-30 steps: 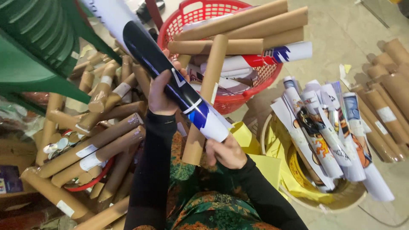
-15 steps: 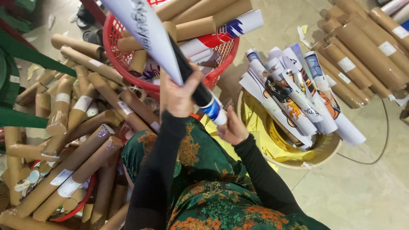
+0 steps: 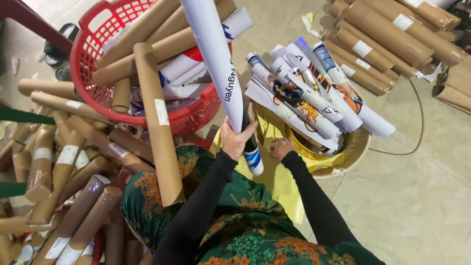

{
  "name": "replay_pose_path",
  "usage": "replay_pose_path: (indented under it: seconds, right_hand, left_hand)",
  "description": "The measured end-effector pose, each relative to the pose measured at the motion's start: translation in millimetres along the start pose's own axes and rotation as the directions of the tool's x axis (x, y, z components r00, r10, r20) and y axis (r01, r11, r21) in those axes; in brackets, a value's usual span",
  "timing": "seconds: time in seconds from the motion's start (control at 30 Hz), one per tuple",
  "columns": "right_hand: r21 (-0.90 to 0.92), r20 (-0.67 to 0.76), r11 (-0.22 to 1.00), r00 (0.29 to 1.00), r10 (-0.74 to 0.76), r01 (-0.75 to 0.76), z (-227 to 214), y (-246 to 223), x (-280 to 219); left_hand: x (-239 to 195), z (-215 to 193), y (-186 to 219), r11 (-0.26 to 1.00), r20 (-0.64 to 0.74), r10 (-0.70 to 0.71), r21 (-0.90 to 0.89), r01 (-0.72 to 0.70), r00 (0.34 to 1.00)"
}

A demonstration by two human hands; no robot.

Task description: The person wraps individual posters in yellow paper, securing them by rolling the paper around the poster and tucking the ends.

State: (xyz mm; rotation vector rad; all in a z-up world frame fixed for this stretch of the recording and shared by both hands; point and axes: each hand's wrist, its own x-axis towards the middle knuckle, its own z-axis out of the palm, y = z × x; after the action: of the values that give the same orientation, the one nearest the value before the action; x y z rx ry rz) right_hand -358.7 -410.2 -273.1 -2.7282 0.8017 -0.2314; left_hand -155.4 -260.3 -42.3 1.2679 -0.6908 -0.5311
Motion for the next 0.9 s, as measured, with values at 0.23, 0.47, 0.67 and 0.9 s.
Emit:
replay_pose_path:
  seconds: [0.23, 0.47, 0.67, 0.9]
  right_hand:
    - [0.794, 0.217, 0.601, 0.966, -0.138, -0.093, -247.5, -109.0, 70.7]
    - [0.984, 0.133, 0.157, 0.922, -0.363, -0.081, -314.4, -177.2, 109.9]
    - [0.828, 0.000, 0.474, 0.844, -0.537, 0.301, -272.5, -228.0, 124.9]
    - [0.520, -0.135, 0.652, 0.806, -0.576, 0.552, -212.2, -239.6, 164.5]
  left_hand:
    - [-0.2, -19.8, 22.2, 0.947, 0.331, -0.224, -0.150, 0.286, 0.917]
    - [23.0, -95.2, 120.1, 0.875, 0.402, -0.196, -0.340, 0.345, 0.894]
    - [7.9, -177.9, 119.8, 0.734, 0.375, 0.081, -0.649, 0.199, 0.924]
    - [-13.7, -222.0, 129.5, 0.782, 0.301, 0.063, -0.607, 0.140, 0.952]
